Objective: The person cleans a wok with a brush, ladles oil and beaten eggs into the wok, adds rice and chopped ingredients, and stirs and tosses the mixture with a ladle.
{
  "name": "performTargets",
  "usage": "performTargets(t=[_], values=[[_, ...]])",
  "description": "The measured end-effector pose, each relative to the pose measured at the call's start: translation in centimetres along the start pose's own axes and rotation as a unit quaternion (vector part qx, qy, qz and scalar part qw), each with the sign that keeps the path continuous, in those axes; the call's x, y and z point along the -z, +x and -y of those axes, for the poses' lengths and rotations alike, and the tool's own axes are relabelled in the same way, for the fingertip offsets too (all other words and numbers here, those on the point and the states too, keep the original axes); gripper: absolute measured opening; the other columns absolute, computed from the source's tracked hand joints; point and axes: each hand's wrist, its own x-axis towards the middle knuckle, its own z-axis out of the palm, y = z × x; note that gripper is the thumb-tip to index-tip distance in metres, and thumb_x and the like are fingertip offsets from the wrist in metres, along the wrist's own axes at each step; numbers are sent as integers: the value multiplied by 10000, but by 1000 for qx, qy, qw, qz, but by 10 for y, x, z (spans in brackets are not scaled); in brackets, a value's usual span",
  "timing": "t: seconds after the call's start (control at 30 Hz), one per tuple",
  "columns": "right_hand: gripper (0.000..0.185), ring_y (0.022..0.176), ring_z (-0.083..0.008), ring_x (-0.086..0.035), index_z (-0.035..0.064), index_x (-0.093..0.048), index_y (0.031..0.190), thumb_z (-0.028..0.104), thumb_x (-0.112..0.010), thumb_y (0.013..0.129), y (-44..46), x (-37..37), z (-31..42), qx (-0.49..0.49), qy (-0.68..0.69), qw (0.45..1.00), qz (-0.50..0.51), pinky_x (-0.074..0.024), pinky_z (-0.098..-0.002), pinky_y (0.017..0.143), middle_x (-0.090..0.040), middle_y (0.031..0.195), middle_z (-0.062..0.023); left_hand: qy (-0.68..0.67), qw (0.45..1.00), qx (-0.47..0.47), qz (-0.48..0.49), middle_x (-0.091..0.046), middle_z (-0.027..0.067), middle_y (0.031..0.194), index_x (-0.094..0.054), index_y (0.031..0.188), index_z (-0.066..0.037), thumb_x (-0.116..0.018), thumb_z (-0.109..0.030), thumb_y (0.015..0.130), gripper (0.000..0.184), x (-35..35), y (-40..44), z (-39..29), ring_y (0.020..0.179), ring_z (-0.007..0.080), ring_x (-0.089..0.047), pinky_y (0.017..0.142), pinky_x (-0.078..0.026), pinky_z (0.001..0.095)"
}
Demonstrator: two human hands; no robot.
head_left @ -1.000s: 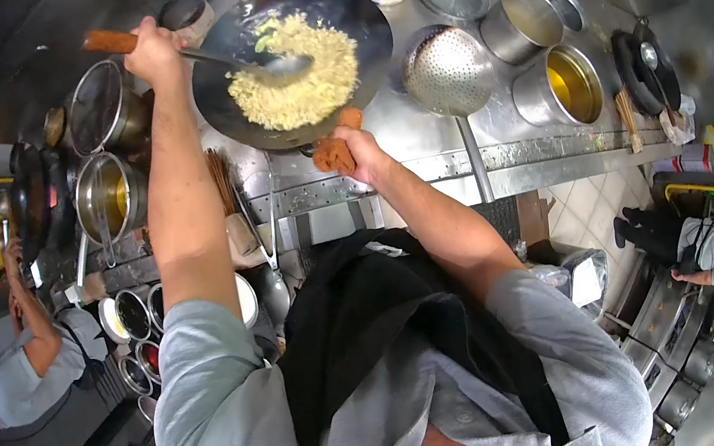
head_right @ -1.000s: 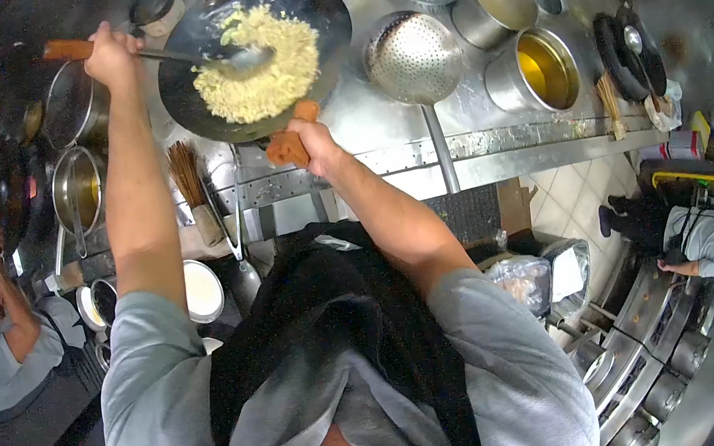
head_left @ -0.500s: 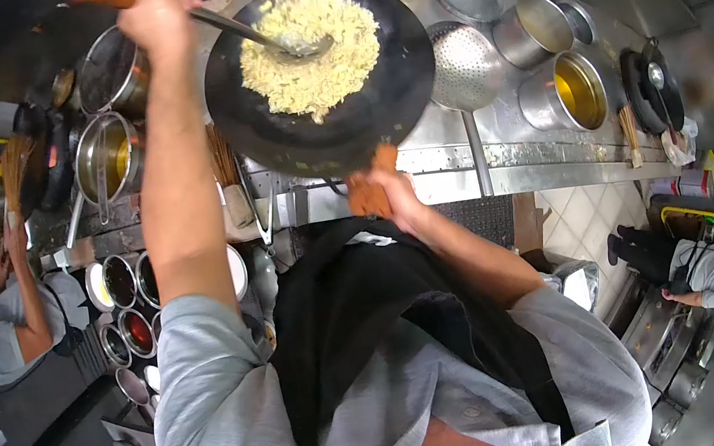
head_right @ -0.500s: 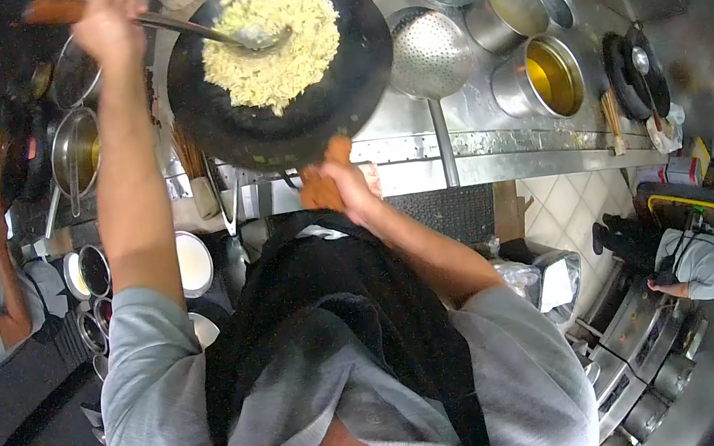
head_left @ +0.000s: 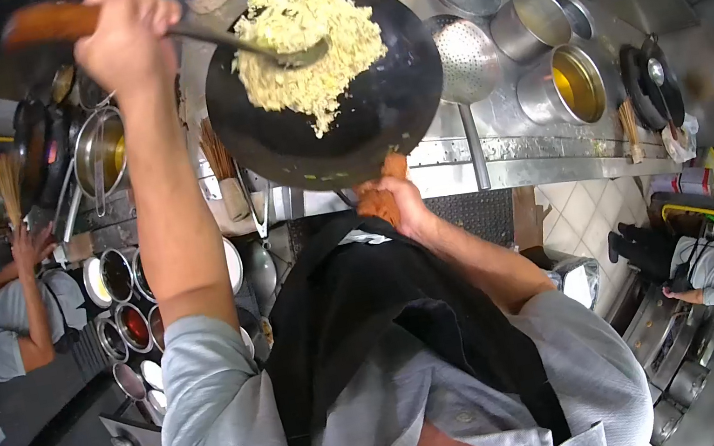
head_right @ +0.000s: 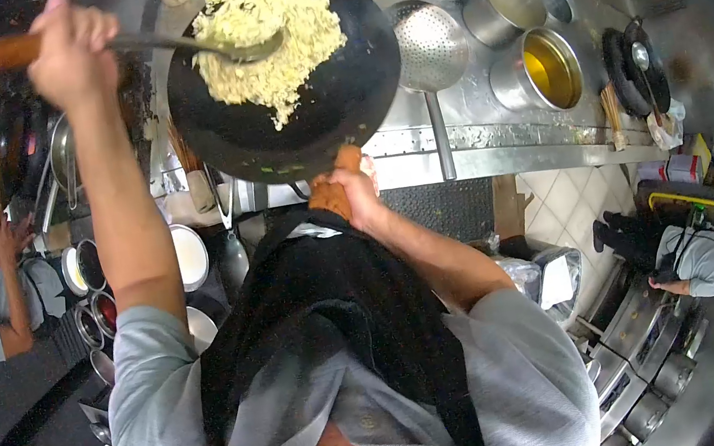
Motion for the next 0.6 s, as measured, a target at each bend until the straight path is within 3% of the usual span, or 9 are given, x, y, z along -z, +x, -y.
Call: performTargets(t=[0.1, 0.13, 0.17, 0.27, 0.43, 0.5, 0.53, 0.57, 0.6], values=[[249, 882, -264, -619, 1, -551, 1060, 182, -531, 890, 60, -42, 25, -47, 44, 998, 29, -526, -431, 765, -599, 1026, -175, 125, 992, -13, 27, -460, -10, 541, -491, 689, -75, -626, -152, 964, 316, -12, -43, 13, 435, 110, -419, 447, -393, 298], [255, 886, -276, -638, -3, -544, 1044, 203, -544, 894, 94, -42, 32, -53, -79, 995, -12, -536, -451, 729, -605, 1017, -182, 216, 976, -10, -10, -490, -6, 560, -507, 715, -62, -629, -161, 965, 295, -15, -57, 51, 447, 114, -437, 455, -411, 305], [281, 907, -284, -649, -15, -542, 1075, 198, -547, 892, 92, -48, 27, -38, -83, 995, -34, -549, -449, 756, -614, 1031, -185, 110, 993, 17, -32, -493, -2, 559, -526, 741, -50, -642, -139, 954, 258, -17, -61, 88, 445, 111, -434, 458, -412, 302], [321, 989, -294, -656, -34, -540, 1126, 173, -547, 881, 49, -31, 12, -17, -40, 999, -32, -554, -440, 847, -627, 1071, -186, 197, 978, -46, -46, -492, 27, 548, -515, 781, -44, -666, -128, 937, 233, 22, -16, 120, 444, 127, -443, 458, -426, 324], [405, 986, -287, -638, -23, -545, 1207, 173, -553, 854, 4, -4, 4, 7, -21, 1000, -13, -531, -417, 887, -629, 1054, -151, 41, 999, 25, 4, -362, -28, 505, -442, 654, -125, -630, -186, 955, 360, -6, -19, -15, 422, 121, -345, 474, -371, 315], [237, 833, -282, -602, -9, -560, 1022, 172, -544, 870, 46, -34, 26, -28, 60, 994, 83, -507, -393, 744, -609, 962, -163, 136, 990, 11, -38, -423, -12, 519, -469, 647, -110, -639, -165, 946, 349, -21, -45, -5, 434, 110, -401, 483, -405, 306], [192, 779, -251, -573, 17, -547, 951, 197, -553, 883, 115, -14, 10, -32, 66, 996, 60, -477, -391, 668, -596, 922, -134, 227, 968, 5, -105, -462, 4, 531, -481, 639, -97, -637, -141, 945, 347, -31, -65, 16, 443, 102, -434, 489, -427, 300], [219, 768, -230, -569, 22, -555, 980, 221, -563, 889, 76, -74, 45, -56, -49, 993, -97, -477, -392, 645, -601, 924, -112, 162, 982, 40, -82, -524, 24, 563, -498, 640, -68, -632, -151, 952, 350, -14, -67, 53, 478, 102, -493, 509, -446, 291], [228, 785, -228, -579, 25, -559, 1000, 223, -568, 888, 76, -62, 32, -36, -27, 998, -48, -479, -386, 644, -608, 938, -108, 187, 979, 65, -57, -560, 38, 580, -521, 655, -43, -641, -180, 952, 348, -3, -64, 73, 509, 124, -534, 531, -457, 303]])
